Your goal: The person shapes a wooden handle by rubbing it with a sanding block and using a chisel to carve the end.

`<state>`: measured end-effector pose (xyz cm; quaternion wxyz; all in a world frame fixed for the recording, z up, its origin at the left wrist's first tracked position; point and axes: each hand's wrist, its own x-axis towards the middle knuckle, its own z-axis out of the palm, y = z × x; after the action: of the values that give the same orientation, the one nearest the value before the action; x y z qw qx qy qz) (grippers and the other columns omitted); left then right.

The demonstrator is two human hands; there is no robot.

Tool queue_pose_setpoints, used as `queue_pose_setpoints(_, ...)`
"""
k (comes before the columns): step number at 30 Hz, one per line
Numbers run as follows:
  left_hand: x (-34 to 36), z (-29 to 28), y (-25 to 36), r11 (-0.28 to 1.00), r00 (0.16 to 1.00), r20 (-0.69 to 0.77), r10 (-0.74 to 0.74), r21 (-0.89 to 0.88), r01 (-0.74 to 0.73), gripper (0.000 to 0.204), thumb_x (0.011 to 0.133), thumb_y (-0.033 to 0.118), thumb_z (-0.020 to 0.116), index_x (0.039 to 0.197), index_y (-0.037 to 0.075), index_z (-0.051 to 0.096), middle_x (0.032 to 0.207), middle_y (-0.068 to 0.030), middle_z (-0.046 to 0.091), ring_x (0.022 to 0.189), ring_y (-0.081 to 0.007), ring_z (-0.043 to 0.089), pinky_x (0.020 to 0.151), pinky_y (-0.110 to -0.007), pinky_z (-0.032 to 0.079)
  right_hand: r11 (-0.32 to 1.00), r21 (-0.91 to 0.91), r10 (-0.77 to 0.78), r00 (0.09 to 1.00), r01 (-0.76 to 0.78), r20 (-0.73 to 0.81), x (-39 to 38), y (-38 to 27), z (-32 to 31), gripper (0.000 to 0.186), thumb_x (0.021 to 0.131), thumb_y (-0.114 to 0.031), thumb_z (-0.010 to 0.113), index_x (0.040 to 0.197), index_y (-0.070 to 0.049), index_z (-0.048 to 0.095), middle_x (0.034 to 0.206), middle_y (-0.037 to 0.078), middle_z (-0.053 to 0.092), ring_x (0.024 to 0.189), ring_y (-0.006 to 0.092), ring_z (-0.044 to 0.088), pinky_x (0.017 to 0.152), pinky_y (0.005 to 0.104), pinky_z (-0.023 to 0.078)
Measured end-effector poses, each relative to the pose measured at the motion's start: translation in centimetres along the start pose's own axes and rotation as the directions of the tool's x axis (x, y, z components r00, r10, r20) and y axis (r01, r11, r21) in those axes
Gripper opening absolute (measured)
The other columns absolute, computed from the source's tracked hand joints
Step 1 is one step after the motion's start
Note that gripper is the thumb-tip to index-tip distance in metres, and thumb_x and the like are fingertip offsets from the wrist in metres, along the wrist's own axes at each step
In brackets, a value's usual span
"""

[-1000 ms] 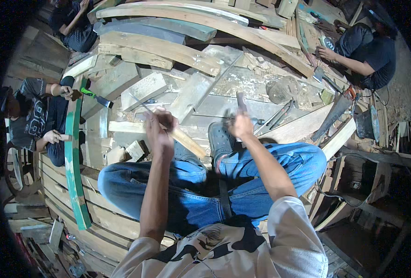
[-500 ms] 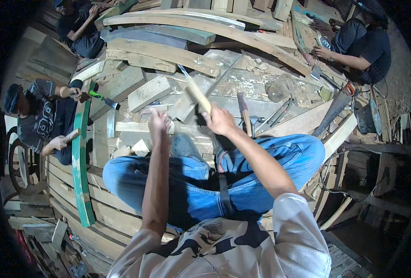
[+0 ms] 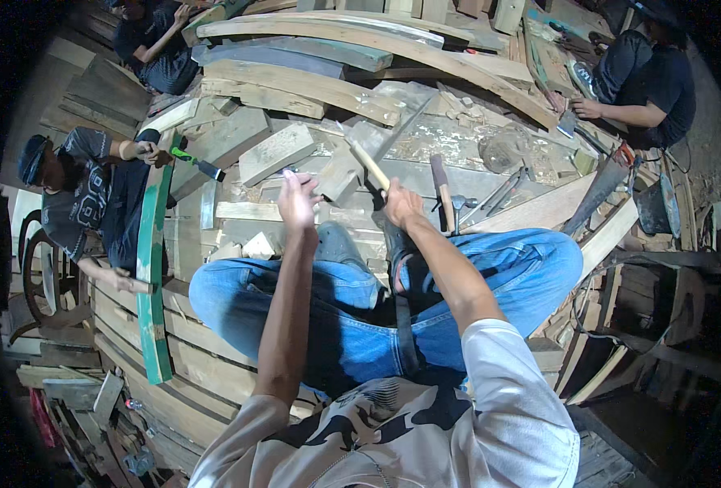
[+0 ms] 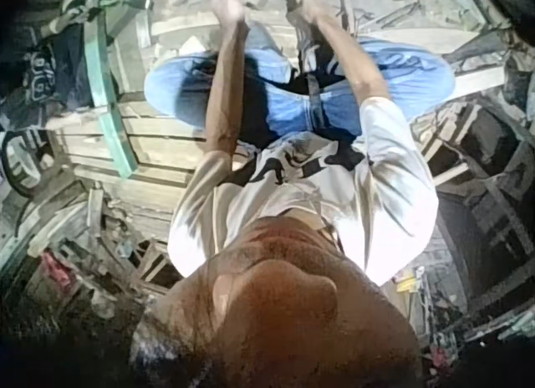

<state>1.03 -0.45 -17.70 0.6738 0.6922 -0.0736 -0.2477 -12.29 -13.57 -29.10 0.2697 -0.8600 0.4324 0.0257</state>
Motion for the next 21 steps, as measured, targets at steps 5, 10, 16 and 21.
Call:
queue_pose_setpoints(5,0.4,-0.3,0.1,0.999,0.999,0.012,-0.036,0.036,0.035,0.054,0.096,0.049,0.036,0.102,0.000,0.057,0.098,-0.0113,0.060,0.087,-0.0175,0.059,0.066,-0.029,0.046,1.000,0.014,-0.009,1.000,0.009,-0.004,1.2,-0.2,0.7,0.032,0.085,-0.025,0.053,0.103,-0.003,0.040,0.087,0.026,0.062,0.086,0.0449,0.060,0.075,0.0525,0.045)
queue_pose_setpoints(10,0.2,-0.1,0.0,0.995,0.995,0.010,0.095,-0.004,-0.095,0.050,0.098,0.044,0.036,0.102,-0.001,0.056,0.096,-0.0109,0.060,0.087,-0.0188,0.060,0.065,-0.029,0.047,1.000,-0.008,-0.020,0.999,0.020,-0.025,1.5,-0.7,1.3,0.031,0.087,-0.028,0.049,0.104,-0.003,0.038,0.086,0.026,0.062,0.085,0.0456,0.060,0.074,0.0530,0.045)
queue_pose_setpoints(16,0.2,0.0,0.5,0.995,0.995,0.039,0.094,0.032,-0.095,0.045,0.098,0.036,0.034,0.103,-0.003,0.057,0.095,-0.0118,0.061,0.088,-0.0203,0.061,0.065,-0.029,0.048,0.997,0.055,-0.051,0.991,0.058,-0.120,2.0,-1.1,1.8,0.027,0.090,-0.026,0.048,0.101,-0.005,0.036,0.080,0.026,0.061,0.078,0.0466,0.059,0.069,0.0546,0.044)
queue_pose_setpoints(21,0.4,-0.3,0.4,0.999,0.999,-0.003,0.034,0.016,-0.034,0.048,0.097,0.040,0.038,0.100,-0.003,0.059,0.094,-0.0112,0.062,0.087,-0.0191,0.061,0.066,-0.029,0.047,0.995,0.095,-0.038,0.997,0.044,-0.060,2.2,-1.8,1.7,0.030,0.090,-0.029,0.048,0.105,-0.004,0.038,0.086,0.026,0.062,0.083,0.0457,0.060,0.074,0.0537,0.045)
